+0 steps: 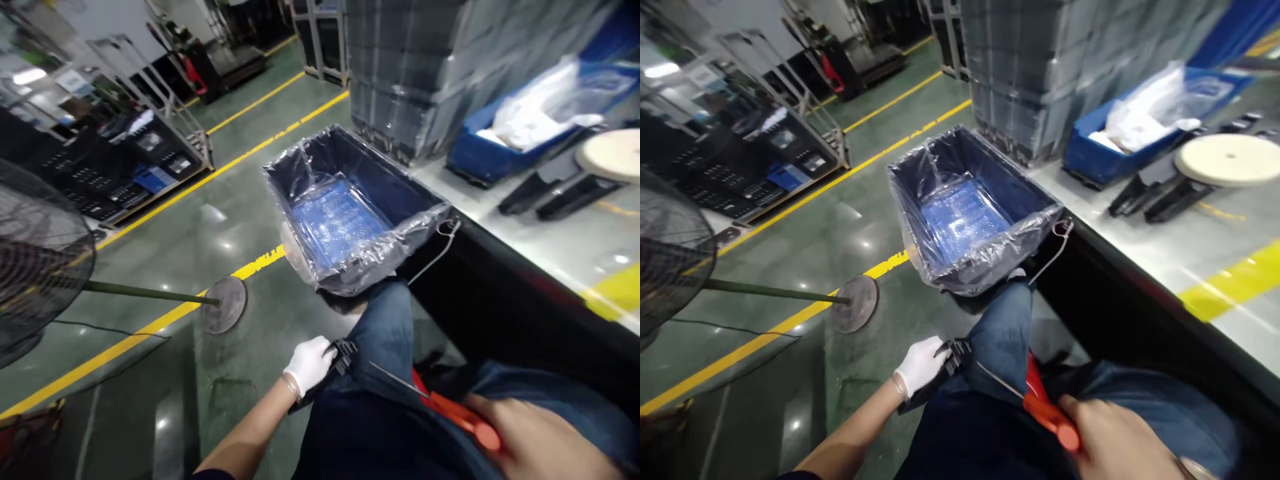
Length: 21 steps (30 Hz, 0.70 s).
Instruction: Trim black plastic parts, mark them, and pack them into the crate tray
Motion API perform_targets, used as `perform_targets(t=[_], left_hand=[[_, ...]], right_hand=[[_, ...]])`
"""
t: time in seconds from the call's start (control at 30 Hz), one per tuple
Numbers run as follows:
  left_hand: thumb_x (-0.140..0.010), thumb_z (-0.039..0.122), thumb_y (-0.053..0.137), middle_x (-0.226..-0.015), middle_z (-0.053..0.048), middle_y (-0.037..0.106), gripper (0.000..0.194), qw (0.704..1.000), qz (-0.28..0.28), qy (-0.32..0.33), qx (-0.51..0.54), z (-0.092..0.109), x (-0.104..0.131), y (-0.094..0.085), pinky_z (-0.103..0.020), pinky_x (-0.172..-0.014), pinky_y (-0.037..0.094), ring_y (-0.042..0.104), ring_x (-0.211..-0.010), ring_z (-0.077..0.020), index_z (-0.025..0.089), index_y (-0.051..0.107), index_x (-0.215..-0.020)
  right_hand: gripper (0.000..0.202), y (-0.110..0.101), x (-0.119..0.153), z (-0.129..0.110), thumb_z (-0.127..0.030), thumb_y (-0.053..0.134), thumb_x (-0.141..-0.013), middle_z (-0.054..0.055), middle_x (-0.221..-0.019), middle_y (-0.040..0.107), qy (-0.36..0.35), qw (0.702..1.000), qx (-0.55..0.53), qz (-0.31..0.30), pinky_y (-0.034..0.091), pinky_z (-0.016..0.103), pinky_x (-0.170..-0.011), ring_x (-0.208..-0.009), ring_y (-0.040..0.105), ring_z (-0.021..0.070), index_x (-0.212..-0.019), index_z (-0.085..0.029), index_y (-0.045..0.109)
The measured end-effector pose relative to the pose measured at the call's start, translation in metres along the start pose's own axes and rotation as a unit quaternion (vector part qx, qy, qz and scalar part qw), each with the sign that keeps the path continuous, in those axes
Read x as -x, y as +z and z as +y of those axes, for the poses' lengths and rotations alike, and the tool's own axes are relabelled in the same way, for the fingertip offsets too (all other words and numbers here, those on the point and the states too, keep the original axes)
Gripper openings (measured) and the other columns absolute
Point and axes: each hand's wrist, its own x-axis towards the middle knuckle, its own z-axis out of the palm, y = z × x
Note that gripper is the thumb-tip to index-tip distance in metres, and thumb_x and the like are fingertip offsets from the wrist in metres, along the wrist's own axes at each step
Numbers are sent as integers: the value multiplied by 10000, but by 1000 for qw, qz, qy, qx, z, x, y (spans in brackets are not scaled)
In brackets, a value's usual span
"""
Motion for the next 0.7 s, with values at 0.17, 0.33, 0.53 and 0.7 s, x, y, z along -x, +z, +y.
perform_targets(t=[0.17, 0.33, 0.53, 0.7], left_hand=[[-1017, 292, 392, -987, -85, 742, 352, 1000, 9, 21, 5, -3, -3, 14, -281, -887, 505, 696, -953, -194, 159, 717, -1007], [-987, 215, 419, -1014, -112, 738, 314, 999, 25, 42, -19, -6, 5, 21, -332, -936, 506, 690, -974, -220, 149, 714, -1070], [-971, 202, 418, -1000, -117, 733, 317, 998, 24, 45, -33, -8, 7, 25, -368, -919, 518, 687, -960, -245, 156, 719, -1058], [-960, 216, 429, -993, -123, 728, 304, 999, 12, 30, -30, 0, 9, 24, -383, -915, 506, 684, -969, -266, 161, 717, -1037]], right_hand=[[269, -10, -31, -26, -126, 474, -877, 137, -911, 773, 61, 983, 64, -163, 474, 370, -716, -914, 740, 338, -981, -160, 720], [247, -7, -44, -34, -144, 500, -871, 169, -918, 766, 58, 985, 46, -158, 465, 369, -730, -940, 734, 356, -948, -142, 735], [233, -1, -47, -32, -155, 537, -844, 201, -933, 760, 53, 987, 28, -149, 447, 367, -708, -925, 730, 369, -935, -132, 750], [199, 4, -48, -25, -152, 564, -802, 194, -889, 759, 59, 989, 14, -132, 443, 360, -692, -883, 732, 360, -876, -147, 749]])
